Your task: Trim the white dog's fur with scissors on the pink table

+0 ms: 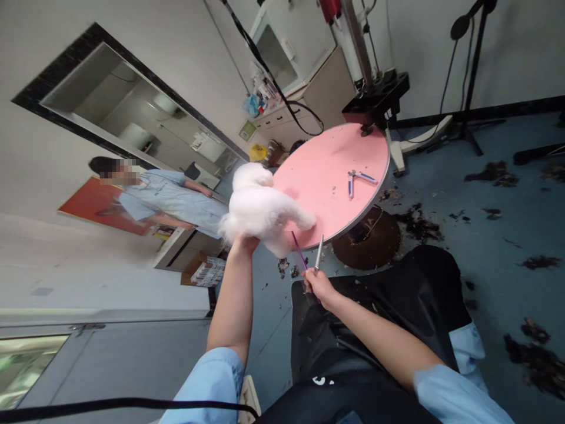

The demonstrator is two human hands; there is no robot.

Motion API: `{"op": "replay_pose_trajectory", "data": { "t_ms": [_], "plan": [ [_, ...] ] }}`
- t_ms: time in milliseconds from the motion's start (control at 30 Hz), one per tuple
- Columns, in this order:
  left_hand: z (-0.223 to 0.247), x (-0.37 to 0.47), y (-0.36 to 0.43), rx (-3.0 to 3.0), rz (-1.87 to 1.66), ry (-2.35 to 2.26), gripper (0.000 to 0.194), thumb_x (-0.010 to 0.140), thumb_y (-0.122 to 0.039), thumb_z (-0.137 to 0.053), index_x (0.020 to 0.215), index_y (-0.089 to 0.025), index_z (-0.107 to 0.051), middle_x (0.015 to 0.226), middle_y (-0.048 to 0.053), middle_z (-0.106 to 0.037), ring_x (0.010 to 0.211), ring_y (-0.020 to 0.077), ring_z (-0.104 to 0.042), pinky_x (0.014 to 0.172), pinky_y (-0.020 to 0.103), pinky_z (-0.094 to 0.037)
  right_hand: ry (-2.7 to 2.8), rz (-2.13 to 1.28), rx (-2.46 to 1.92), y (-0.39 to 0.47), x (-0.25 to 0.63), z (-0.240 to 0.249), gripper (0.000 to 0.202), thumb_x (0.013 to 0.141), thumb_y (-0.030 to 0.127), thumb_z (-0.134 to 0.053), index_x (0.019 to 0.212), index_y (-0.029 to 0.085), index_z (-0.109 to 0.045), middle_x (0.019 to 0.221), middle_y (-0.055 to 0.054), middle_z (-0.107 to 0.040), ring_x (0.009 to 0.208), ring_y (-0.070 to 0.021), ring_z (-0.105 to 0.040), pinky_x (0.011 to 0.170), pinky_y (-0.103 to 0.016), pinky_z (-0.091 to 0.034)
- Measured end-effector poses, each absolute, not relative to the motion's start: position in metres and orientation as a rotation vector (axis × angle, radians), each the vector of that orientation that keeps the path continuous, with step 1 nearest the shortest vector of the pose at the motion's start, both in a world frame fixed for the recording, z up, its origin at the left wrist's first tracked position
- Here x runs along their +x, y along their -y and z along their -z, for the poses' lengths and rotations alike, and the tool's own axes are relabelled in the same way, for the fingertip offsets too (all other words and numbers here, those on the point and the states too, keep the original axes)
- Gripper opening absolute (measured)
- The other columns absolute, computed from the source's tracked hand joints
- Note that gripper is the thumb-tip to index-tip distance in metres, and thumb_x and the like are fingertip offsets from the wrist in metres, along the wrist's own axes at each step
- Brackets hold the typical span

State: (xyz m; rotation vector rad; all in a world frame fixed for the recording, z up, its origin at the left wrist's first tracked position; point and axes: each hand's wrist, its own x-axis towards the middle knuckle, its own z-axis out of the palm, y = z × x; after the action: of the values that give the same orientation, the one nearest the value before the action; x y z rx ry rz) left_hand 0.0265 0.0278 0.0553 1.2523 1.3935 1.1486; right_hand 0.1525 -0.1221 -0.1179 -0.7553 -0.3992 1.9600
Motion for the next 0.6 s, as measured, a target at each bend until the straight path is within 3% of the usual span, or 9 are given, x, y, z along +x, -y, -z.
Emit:
{"op": "replay_pose_trajectory", "data": {
  "t_ms": [133,333,467,600],
  "plan": [
    [-0.055,0.029,-0.025,1.228,-1.151,-1.386,0.074,0.089,-0.068,-0.053,0.154,-0.034,-0.039,0.158,0.005,-0.044,0.156,0.0333,-0.026,0.127,0.054,-0.035,0.382,-2.002,-0.581,0.121,0.156,0.108,0.051,0.066,0.066,-0.079,0.073,0.022,-0.054,0.048,0.01,-0.037,0.045,-0.007,-0.028,0.05,-0.024,-0.029],
    [-0.053,0.03,-0.019,1.221,-1.114,-1.362,0.079,0.088,-0.07,-0.053,0.155,-0.032,-0.039,0.156,0.005,-0.047,0.155,0.0339,-0.026,0.125,0.055,-0.037,0.295,-1.953,-0.551,0.162,0.212,0.14,0.052,0.069,0.067,-0.082,0.075,0.022,-0.056,0.048,0.012,-0.033,0.043,-0.0065,-0.026,0.061,-0.031,-0.044],
    [-0.056,0.038,-0.018,1.211,-1.125,-1.349,0.081,0.087,-0.067,-0.057,0.156,-0.028,-0.038,0.152,0.008,-0.05,0.155,0.0346,-0.025,0.123,0.055,-0.039,0.392,-1.722,-0.839,0.164,0.21,0.152,0.051,0.069,0.069,-0.078,0.073,0.022,-0.057,0.048,0.008,-0.038,0.045,-0.0095,-0.029,0.049,-0.028,-0.031],
    [-0.059,0.048,-0.022,1.203,-1.175,-1.358,0.066,0.096,-0.059,-0.049,0.151,-0.024,-0.043,0.15,0.01,-0.052,0.153,0.033,-0.03,0.125,0.048,-0.038,0.452,-1.748,-0.88,0.131,0.169,0.129,0.048,0.071,0.067,-0.073,0.068,0.023,-0.055,0.045,0.009,-0.036,0.044,-0.01,-0.029,0.045,-0.026,-0.021]
  ]
}}
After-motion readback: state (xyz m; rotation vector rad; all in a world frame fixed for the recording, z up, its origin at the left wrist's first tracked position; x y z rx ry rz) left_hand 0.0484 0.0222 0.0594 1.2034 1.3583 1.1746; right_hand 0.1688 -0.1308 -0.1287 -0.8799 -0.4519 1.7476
